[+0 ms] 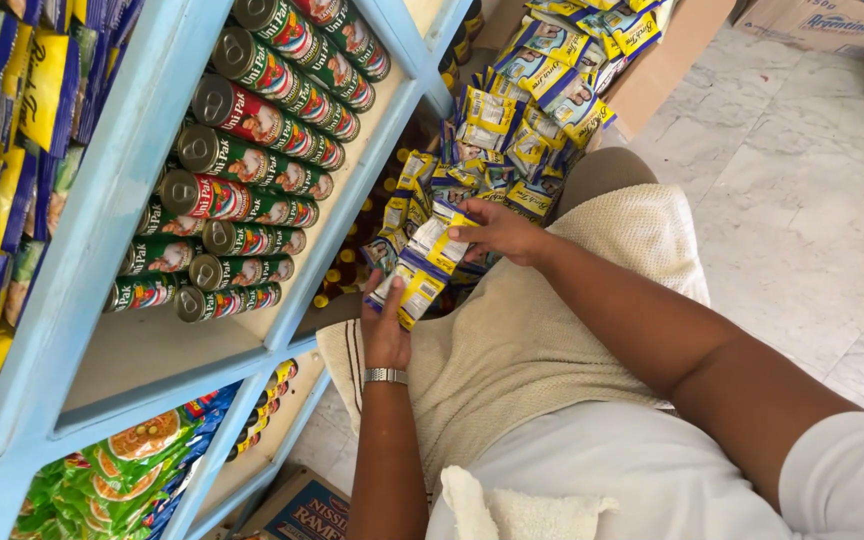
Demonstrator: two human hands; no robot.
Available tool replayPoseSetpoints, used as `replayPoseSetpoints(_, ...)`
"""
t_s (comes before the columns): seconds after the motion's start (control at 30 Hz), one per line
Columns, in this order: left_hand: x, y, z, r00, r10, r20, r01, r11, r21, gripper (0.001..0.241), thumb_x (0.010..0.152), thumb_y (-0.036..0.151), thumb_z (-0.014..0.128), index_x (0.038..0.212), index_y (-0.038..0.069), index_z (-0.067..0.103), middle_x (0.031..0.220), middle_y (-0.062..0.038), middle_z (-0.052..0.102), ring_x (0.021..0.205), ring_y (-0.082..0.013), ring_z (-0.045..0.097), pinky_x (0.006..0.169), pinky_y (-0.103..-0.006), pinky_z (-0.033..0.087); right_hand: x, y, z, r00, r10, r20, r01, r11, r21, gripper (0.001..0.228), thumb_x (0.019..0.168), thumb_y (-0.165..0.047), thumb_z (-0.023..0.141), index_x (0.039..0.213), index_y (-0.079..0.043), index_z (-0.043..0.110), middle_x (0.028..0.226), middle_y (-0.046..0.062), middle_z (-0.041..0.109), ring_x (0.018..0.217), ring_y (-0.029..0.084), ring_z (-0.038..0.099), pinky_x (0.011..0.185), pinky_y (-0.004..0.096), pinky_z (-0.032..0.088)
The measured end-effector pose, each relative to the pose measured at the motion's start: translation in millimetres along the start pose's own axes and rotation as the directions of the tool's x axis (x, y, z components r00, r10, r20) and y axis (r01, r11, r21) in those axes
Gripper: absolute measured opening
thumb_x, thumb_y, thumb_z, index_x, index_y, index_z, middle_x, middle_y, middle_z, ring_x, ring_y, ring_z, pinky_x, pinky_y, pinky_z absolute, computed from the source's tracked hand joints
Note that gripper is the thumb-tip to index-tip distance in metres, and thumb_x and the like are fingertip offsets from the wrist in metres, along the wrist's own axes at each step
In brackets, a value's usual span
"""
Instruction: Organizing and stocking small powdered milk packets onto grocery store shelves.
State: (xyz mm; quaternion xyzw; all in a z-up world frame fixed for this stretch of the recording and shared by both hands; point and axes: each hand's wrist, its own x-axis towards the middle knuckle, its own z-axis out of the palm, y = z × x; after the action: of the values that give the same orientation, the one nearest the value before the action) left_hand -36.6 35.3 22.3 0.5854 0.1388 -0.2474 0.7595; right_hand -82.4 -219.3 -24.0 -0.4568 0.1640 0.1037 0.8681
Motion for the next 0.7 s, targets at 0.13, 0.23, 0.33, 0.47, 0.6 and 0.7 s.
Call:
replayPoseSetpoints(0.13, 2, -17, -1, 0.994, -0.04, 0.104, 0.037, 0.999, 0.038, 0.05, 0.091, 0.019, 0.078, 0.134, -0.001, 0.062, 0.124, -0.011, 0.071, 0.108, -0.0209, 0.07, 0.09, -0.0361, 0.058, -10, -7, -6, 0.991, -0.125, -0.048, 0.123, 0.992, -0.033, 0.032, 0.09, -0.02, 0.078, 0.118, -0.008, 0.067, 0.104, 0.002, 0.074, 0.088, 0.012, 0.069, 0.075, 0.03, 0.057)
replayPoseSetpoints(0.23, 6, -25, 1, 0.993, -0.078, 0.09, 0.083, 0.996, -0.045, 0.044, 0.091, 0.021, 0.077, 0.129, 0.001, 0.065, 0.121, -0.009, 0.072, 0.107, -0.0201, 0.071, 0.091, -0.0362, 0.059, -10, -6, -17, 0.967, -0.242, -0.079, 0.241, 0.97, -0.028, 0.026, 0.091, -0.017, 0.08, 0.112, -0.006, 0.069, 0.102, 0.002, 0.075, 0.088, 0.012, 0.068, 0.081, 0.029, 0.056)
replayPoseSetpoints(0.33, 12, -42, 8, 0.987, -0.053, 0.149, 0.073, 0.989, -0.131, 0.047, 0.09, 0.022, 0.079, 0.13, 0.002, 0.063, 0.124, -0.009, 0.07, 0.111, -0.0219, 0.069, 0.095, -0.0393, 0.058, -22, -21, -8, 0.943, -0.301, -0.141, 0.31, 0.95, 0.046, 0.026, 0.088, -0.014, 0.081, 0.111, -0.005, 0.071, 0.103, 0.001, 0.075, 0.092, 0.011, 0.07, 0.087, 0.029, 0.057)
replayPoseSetpoints(0.47, -7, -38, 33, 0.961, -0.129, 0.245, 0.181, 0.961, -0.207, 0.051, 0.091, 0.027, 0.077, 0.133, 0.004, 0.061, 0.129, -0.009, 0.069, 0.117, -0.0224, 0.068, 0.101, -0.0406, 0.056, -51, -52, 9, 0.931, -0.304, -0.202, 0.323, 0.944, 0.07, 0.028, 0.087, -0.013, 0.08, 0.112, -0.005, 0.072, 0.104, 0.001, 0.076, 0.094, 0.01, 0.07, 0.09, 0.028, 0.057)
replayPoseSetpoints(0.6, -22, -44, 45, 0.858, -0.276, 0.434, 0.419, 0.864, -0.278, 0.055, 0.089, 0.032, 0.074, 0.135, 0.008, 0.057, 0.128, -0.008, 0.069, 0.116, -0.0224, 0.066, 0.099, -0.041, 0.055, -68, -60, 16, 0.893, -0.405, -0.196, 0.407, 0.913, -0.034, 0.025, 0.09, -0.01, 0.079, 0.113, -0.003, 0.072, 0.105, 0.001, 0.075, 0.095, 0.009, 0.068, 0.09, 0.027, 0.056)
replayPoseSetpoints(0.7, -12, -70, 37, 0.843, -0.294, 0.451, 0.427, 0.876, -0.227, 0.049, 0.088, 0.028, 0.074, 0.131, 0.012, 0.058, 0.121, -0.003, 0.07, 0.109, -0.0178, 0.068, 0.089, -0.0327, 0.056, -65, -54, 10, 0.865, -0.449, -0.224, 0.442, 0.893, -0.082, 0.022, 0.092, -0.01, 0.079, 0.111, -0.001, 0.072, 0.103, 0.002, 0.074, 0.093, 0.009, 0.067, 0.087, 0.027, 0.056)
